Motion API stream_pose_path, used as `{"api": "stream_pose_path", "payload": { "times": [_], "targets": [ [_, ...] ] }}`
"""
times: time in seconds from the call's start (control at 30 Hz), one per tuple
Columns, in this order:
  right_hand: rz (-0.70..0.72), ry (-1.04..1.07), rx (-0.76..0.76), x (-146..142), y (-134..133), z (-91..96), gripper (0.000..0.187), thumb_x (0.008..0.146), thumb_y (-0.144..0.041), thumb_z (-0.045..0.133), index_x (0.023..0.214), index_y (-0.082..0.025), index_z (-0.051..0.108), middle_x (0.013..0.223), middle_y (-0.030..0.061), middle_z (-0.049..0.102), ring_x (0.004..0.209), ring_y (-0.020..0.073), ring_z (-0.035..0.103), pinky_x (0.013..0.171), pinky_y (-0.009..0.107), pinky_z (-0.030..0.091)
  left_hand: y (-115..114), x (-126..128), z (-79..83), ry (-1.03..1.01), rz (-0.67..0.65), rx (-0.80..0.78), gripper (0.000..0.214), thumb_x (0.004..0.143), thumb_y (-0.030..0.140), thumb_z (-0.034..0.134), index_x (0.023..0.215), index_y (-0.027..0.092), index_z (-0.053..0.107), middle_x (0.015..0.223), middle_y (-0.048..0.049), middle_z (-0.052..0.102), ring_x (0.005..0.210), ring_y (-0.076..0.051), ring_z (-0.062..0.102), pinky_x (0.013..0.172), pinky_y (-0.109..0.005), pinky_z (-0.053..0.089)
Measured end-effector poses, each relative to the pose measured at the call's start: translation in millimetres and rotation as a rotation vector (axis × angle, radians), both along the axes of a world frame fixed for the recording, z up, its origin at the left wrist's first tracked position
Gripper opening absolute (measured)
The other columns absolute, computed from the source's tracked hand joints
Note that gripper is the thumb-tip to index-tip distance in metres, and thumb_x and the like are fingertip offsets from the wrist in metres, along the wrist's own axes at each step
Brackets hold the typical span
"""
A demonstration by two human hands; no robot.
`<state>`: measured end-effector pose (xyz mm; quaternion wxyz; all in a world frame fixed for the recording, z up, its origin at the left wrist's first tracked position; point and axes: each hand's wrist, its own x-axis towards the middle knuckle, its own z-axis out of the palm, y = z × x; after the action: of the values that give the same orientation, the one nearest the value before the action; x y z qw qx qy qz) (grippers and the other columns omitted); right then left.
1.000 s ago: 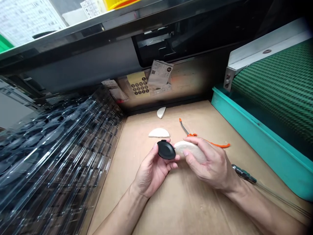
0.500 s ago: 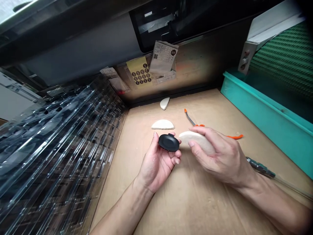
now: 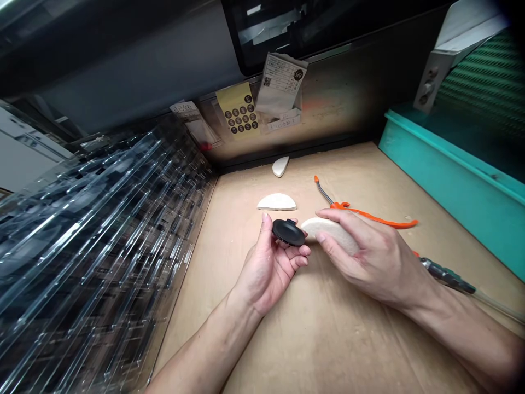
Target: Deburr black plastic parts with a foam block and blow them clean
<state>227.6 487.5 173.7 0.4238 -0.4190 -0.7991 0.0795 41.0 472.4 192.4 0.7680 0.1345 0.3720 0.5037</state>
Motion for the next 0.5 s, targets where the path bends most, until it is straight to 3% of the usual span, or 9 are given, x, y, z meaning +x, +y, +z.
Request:
{"api": "stream_pose_path", "payload": {
  "times": [0.3,0.5],
  "targets": [
    [0.085,0.059,-0.088,-5.1,-3.3,3.8,0.026,0.102,-0.023,0.056,0.125,-0.018,0.066,0.117,-0.001,0.073,0.101,0.0155,0.07,0.086,0.029,0.052,-2.1,-1.0,-0.1,0.031,-0.071,0.035,0.053,0.106,0.057,0.038,0.119,0.012,0.065,0.087,-0.0077,0.066,0.06,-0.012,0.066,0.052,-0.02,0.054],
    [0.325,0.264,-0.307,-5.2,-3.7,5.8,0.029,0.098,-0.019,0.061,0.127,-0.022,0.066,0.097,-0.0045,0.076,0.085,0.0123,0.072,0.079,0.024,0.056,1.7,-0.8,-4.2,0.038,-0.057,0.026,0.049,0.106,0.055,0.042,0.109,0.013,0.067,0.082,-0.0057,0.066,0.055,-0.011,0.063,0.049,-0.02,0.052]
  ]
}}
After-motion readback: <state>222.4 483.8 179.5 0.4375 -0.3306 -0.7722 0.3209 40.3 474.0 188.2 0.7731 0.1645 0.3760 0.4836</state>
